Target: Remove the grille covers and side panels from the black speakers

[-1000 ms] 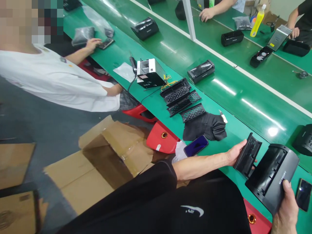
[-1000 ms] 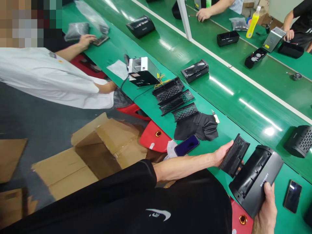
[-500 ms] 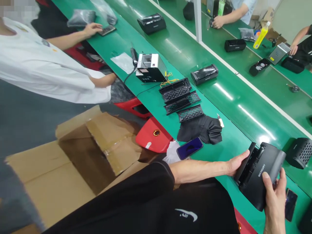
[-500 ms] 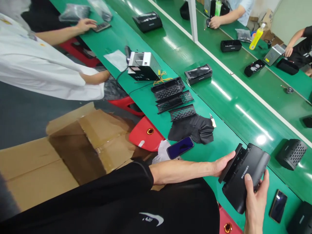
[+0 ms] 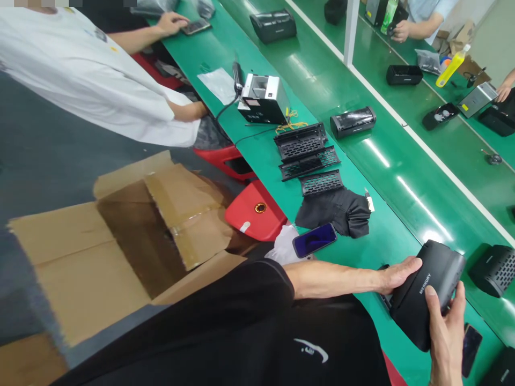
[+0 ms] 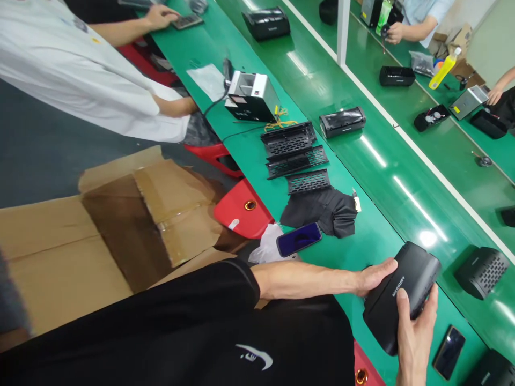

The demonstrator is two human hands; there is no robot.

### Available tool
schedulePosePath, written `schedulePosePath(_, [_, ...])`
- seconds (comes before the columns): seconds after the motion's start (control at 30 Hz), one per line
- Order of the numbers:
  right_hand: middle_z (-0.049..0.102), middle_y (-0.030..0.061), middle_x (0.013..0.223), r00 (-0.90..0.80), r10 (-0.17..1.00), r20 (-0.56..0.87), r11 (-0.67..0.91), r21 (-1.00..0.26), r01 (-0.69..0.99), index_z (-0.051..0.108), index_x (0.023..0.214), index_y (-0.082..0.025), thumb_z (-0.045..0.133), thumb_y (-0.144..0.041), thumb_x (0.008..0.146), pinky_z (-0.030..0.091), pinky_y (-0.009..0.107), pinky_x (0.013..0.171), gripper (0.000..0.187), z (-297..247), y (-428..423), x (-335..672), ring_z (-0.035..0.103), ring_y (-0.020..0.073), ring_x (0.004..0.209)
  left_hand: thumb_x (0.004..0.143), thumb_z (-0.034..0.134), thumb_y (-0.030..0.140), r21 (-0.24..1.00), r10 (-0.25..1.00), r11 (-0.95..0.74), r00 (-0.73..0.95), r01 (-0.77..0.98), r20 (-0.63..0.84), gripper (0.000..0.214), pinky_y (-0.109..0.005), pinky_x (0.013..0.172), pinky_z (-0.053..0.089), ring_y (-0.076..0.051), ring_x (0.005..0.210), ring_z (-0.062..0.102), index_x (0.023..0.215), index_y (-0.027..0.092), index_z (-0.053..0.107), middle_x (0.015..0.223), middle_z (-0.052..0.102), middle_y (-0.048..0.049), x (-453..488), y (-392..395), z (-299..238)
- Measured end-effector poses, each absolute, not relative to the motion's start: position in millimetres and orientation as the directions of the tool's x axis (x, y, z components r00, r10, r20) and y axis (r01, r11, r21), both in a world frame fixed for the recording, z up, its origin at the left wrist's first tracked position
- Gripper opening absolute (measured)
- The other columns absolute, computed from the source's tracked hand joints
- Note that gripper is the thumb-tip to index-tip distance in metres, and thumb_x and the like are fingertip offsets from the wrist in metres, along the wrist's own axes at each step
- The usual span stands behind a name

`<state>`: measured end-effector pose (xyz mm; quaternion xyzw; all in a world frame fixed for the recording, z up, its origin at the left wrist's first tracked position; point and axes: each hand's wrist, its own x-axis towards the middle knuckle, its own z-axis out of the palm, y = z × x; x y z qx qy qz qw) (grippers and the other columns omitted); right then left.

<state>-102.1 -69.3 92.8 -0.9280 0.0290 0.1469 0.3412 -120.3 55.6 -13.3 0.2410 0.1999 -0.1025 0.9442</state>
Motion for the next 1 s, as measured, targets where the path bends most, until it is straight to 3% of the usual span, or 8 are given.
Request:
schedulePosePath(0.17, [0.048, 0.0212, 0.153, 0.952, 0.139, -0.274, -0.790, -0.611, -0.061, 0.032, 0.165, -0.016, 0.072, -0.079, 0.076, 0.034, 0.062, 0.116, 0.117, 81, -72, -81, 0.045, 0.0450, 0.140, 0.084, 0.072, 0.072, 0.381, -0.119, 0.874, 0.894, 0.300, -0.431, 0.069, -0.036, 0.104, 0.050, -0.020, 0.106, 0.064, 0.134, 0.025, 0.066, 0.121, 0.071, -0.0052, -119, 56, -6])
schedulePosePath(0.27, [0.040, 0.0195, 0.162, 0.942, 0.136, -0.308, -0.783, -0.616, -0.089, 0.027, 0.167, -0.018, 0.072, -0.081, 0.074, 0.027, 0.060, 0.121, 0.121, 91, -71, -77, 0.038, 0.0435, 0.147, 0.083, 0.074, 0.071, 0.368, -0.095, 0.889, 0.898, 0.271, -0.431, 0.072, -0.035, 0.102, 0.051, -0.019, 0.105, 0.064, 0.139, 0.026, 0.063, 0.122, 0.070, -0.0045, -117, 57, -1])
schedulePosePath(0.37, [0.036, 0.0161, 0.165, 0.928, 0.135, -0.348, -0.707, -0.690, -0.156, 0.020, 0.169, -0.024, 0.075, -0.078, 0.076, 0.033, 0.060, 0.119, 0.121, 102, -70, -94, 0.041, 0.0412, 0.147, 0.076, 0.082, 0.068, 0.369, -0.008, 0.910, 0.895, 0.191, -0.445, 0.087, -0.035, 0.093, 0.053, -0.020, 0.100, 0.066, 0.148, 0.027, 0.055, 0.119, 0.070, -0.0069, -111, 63, 5])
schedulePosePath(0.47, [0.027, 0.0189, 0.168, 0.976, 0.083, -0.199, -0.617, -0.779, -0.106, 0.020, 0.168, -0.026, 0.088, -0.071, 0.066, 0.044, 0.061, 0.112, 0.130, 99, -64, -125, 0.042, 0.0424, 0.144, 0.066, 0.089, 0.068, 0.309, 0.070, 0.949, 0.920, 0.058, -0.386, 0.109, -0.035, 0.085, 0.053, -0.020, 0.092, 0.067, 0.157, 0.030, 0.042, 0.116, 0.070, -0.0080, -105, 68, 13])
schedulePosePath(0.6, [0.029, 0.0253, 0.162, 0.996, -0.057, 0.068, -0.560, -0.828, 0.024, 0.030, 0.160, -0.016, 0.095, -0.066, 0.058, 0.042, 0.059, 0.114, 0.131, 78, -47, -151, 0.043, 0.0412, 0.142, 0.066, 0.088, 0.070, 0.308, 0.157, 0.951, 0.902, -0.028, -0.403, 0.110, -0.033, 0.083, 0.052, -0.019, 0.094, 0.066, 0.156, 0.033, 0.037, 0.119, 0.068, -0.0069, -101, 69, 17])
schedulePosePath(0.73, [0.040, 0.0230, 0.154, 0.991, -0.123, 0.050, -0.482, -0.876, -0.016, 0.042, 0.154, -0.014, 0.094, -0.064, 0.061, 0.036, 0.060, 0.118, 0.118, 75, -54, -144, 0.045, 0.0409, 0.139, 0.064, 0.088, 0.069, 0.473, 0.067, 0.869, 0.910, 0.149, -0.410, 0.112, -0.041, 0.086, 0.054, -0.027, 0.112, 0.064, 0.156, 0.034, 0.035, 0.141, 0.058, -0.0130, -99, 103, 14])
schedulePosePath(0.87, [0.049, 0.0177, 0.144, 0.988, -0.105, -0.114, -0.367, -0.919, -0.145, 0.044, 0.155, -0.019, 0.098, -0.057, 0.057, 0.029, 0.066, 0.118, 0.119, 80, -85, -140, 0.050, 0.0398, 0.131, 0.053, 0.098, 0.056, 0.825, -0.009, 0.543, 0.983, 0.157, -0.182, 0.125, -0.049, 0.110, 0.046, -0.035, 0.141, 0.049, 0.160, 0.034, 0.037, 0.164, 0.038, -0.0144, -87, 174, 21])
schedulePosePath(1.0, [0.052, 0.0147, 0.140, 0.973, 0.001, -0.231, -0.288, -0.932, -0.221, 0.041, 0.156, -0.023, 0.096, -0.052, 0.063, 0.034, 0.065, 0.115, 0.111, 79, -99, -146, 0.052, 0.0376, 0.128, 0.058, 0.096, 0.052, 0.970, -0.320, 0.237, 0.947, 0.055, 0.024, 0.109, -0.040, 0.114, 0.046, -0.032, 0.136, 0.055, 0.154, 0.032, 0.051, 0.149, 0.057, -0.0050, -77, 212, 35])
